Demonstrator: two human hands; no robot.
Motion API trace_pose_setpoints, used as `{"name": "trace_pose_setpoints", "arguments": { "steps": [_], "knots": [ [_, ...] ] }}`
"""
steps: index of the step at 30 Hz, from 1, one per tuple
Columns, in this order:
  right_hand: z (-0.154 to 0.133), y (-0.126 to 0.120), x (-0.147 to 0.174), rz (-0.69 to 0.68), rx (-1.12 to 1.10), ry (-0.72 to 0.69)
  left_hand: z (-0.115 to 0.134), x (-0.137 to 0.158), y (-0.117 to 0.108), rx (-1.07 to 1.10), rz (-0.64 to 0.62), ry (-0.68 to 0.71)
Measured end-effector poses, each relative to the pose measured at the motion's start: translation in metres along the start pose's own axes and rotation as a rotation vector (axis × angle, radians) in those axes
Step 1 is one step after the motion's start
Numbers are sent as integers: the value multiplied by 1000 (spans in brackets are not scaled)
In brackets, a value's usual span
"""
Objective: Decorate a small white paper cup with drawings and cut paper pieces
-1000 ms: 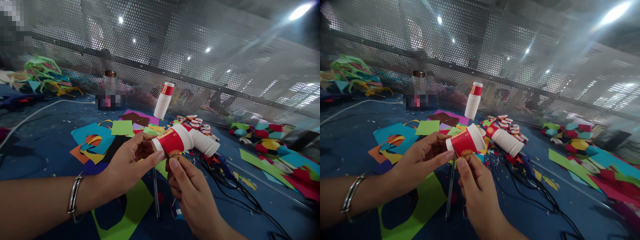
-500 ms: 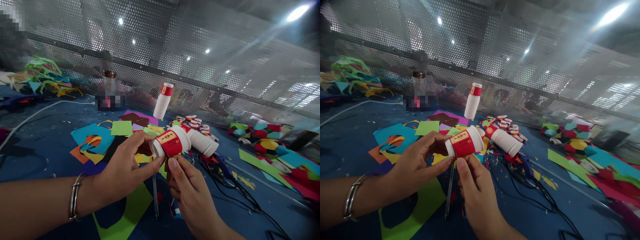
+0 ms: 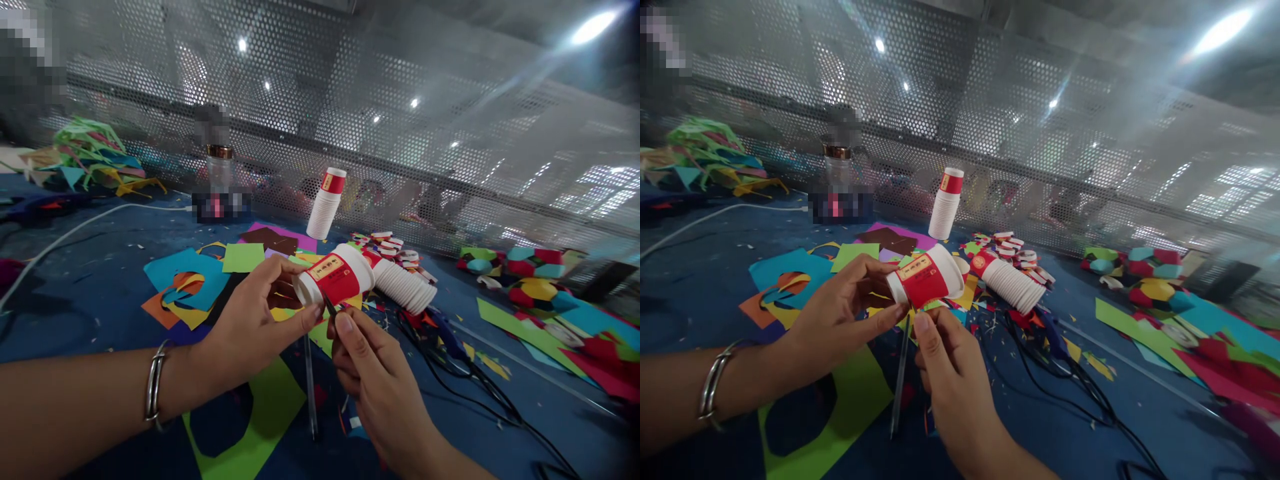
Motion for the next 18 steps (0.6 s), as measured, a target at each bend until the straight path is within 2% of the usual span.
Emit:
{"name": "trace_pose_setpoints", "arguments": {
  "steps": [8,18],
  "knots": [
    [0,0,2,16,-31,8,4,6,11,-9,-58,-27],
    [1,1,0,-2,-12,16,-3,7,3,-71,0,-51]
  ]
}}
Point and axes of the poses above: each hand's wrist, its own x-axis away from the middle knuckle, its own y-axis out of the palm, z = x × y, the point moved 10 cm from there along -x, towards the middle knuckle, and after that the axes turned 8 degrees about x, right-handed, at the moved point
